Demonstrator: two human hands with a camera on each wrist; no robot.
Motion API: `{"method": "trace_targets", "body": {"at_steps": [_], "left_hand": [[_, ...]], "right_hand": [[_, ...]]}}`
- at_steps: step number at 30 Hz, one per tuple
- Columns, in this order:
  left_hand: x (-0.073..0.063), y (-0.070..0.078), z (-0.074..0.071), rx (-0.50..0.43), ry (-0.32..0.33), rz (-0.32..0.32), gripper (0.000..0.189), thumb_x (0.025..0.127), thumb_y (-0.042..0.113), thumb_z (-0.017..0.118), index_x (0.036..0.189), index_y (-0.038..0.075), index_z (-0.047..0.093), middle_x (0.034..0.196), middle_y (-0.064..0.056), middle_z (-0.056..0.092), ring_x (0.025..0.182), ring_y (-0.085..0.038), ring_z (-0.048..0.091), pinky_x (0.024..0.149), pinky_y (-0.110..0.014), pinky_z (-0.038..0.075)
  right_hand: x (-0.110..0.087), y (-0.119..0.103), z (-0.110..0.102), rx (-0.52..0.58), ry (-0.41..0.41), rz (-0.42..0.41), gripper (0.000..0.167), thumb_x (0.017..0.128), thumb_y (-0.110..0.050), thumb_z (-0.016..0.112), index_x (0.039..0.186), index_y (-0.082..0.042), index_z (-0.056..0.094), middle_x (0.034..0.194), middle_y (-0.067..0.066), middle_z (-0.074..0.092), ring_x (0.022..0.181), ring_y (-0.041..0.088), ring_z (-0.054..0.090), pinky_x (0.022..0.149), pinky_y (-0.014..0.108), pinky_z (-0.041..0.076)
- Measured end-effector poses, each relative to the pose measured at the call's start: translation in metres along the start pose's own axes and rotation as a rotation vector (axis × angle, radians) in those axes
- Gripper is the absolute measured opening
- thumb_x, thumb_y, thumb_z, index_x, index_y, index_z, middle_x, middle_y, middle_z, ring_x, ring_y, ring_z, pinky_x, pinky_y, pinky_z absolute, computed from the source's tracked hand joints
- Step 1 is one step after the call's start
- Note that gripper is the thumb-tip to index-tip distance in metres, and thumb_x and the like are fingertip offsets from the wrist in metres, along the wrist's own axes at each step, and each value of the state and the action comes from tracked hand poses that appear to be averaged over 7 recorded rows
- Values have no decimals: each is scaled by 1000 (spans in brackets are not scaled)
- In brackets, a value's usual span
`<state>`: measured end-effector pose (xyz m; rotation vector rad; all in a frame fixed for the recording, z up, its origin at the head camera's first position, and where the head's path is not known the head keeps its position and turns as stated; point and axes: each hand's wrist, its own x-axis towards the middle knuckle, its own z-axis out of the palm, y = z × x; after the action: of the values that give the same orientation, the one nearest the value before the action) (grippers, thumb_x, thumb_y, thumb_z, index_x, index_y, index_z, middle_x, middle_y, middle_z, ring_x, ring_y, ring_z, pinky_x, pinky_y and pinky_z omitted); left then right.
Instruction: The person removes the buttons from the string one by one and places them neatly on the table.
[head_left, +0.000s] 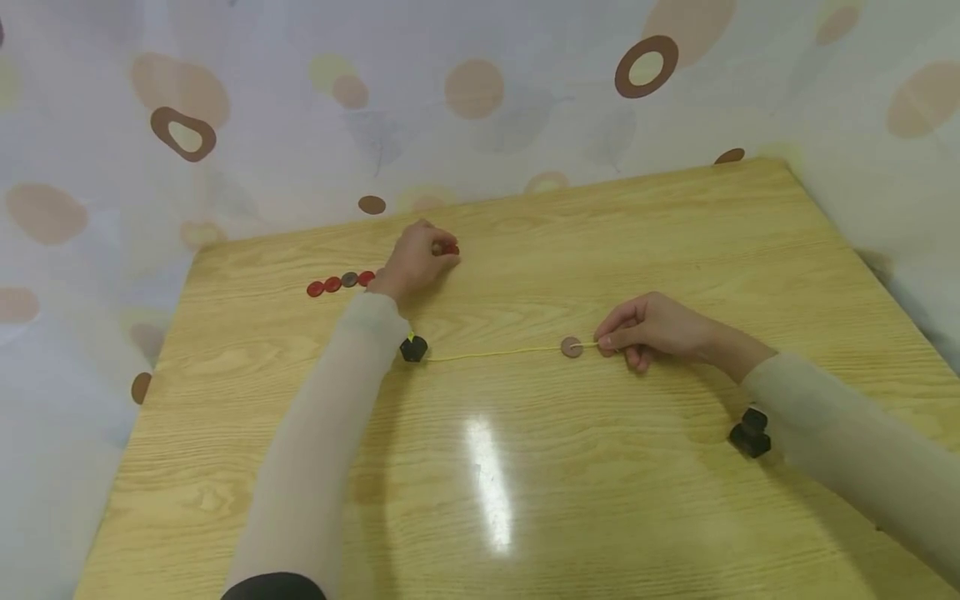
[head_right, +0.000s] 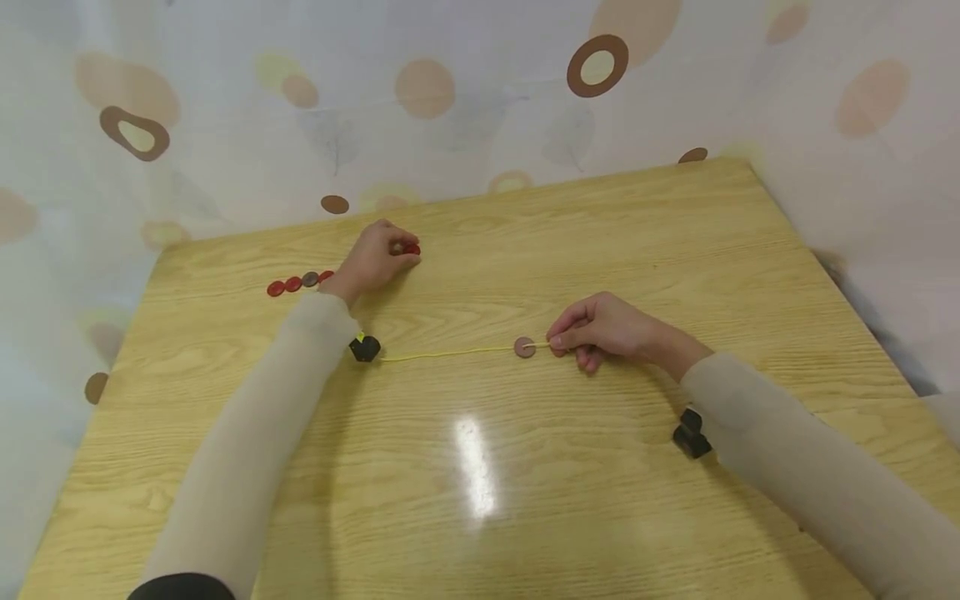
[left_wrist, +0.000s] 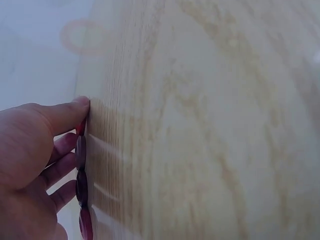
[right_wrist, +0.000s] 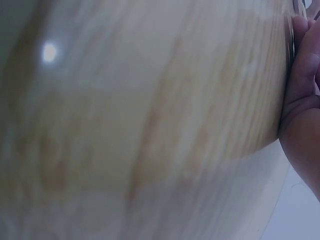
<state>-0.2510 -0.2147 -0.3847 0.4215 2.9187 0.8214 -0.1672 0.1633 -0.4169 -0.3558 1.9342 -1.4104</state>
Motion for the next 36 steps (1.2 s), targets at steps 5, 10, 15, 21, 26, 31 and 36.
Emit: {"method": "trace_targets", "body": {"at_steps": [5,10,15,21,26,31,36], "left_hand": [[-2,4,3,26,48,0,38,99,16,66,133,-1,62,129,-16,56,121,-31,51,106,-41,40],[-8,15,14,2,132,26,43,102,21,61,139,0,57,137,-15,57,128,-31,49,109,-41,37],[-25,40,35,-153,52,66,53,103,32,60,147,5,49,137,-11,57,125,-25,53,106,-38,41],[-48,80,62,-320,-121,104,59,99,34,66,149,8,47,129,-6,61,112,-18,57,94,-33,48],[-61,105,82,-391,-257,113,66,92,37,75,147,9,51,124,-1,62,106,-15,56,90,-29,47],[-66,115,92,-399,-286,109,59,92,28,76,143,7,55,122,-1,61,112,-15,53,96,-30,44],[-64,116,100,-211,-252,169,53,89,22,78,139,12,61,117,3,63,115,-14,51,108,-36,34]], "right_hand": [[3,-2,-2,-1,-2,2,27,94,-11,72,113,7,68,92,14,72,57,12,60,57,29,56],[6,-3,-4,-13,2,4,27,93,-12,73,113,6,68,92,14,72,58,12,60,57,29,56],[6,-2,-7,-14,6,10,28,93,-12,73,114,7,68,93,15,72,58,12,60,57,29,56],[5,-1,-9,-10,3,12,31,93,-14,74,114,7,67,95,14,72,60,11,60,59,30,57],[5,-1,-11,-21,7,3,32,93,-16,74,115,7,67,97,15,73,60,12,61,60,31,57],[8,-2,-8,-16,11,-8,32,93,-15,74,114,8,67,96,15,73,60,12,60,59,31,57],[8,-3,-7,-21,15,-14,30,94,-14,73,113,7,68,95,15,72,59,12,60,59,30,57]]}}
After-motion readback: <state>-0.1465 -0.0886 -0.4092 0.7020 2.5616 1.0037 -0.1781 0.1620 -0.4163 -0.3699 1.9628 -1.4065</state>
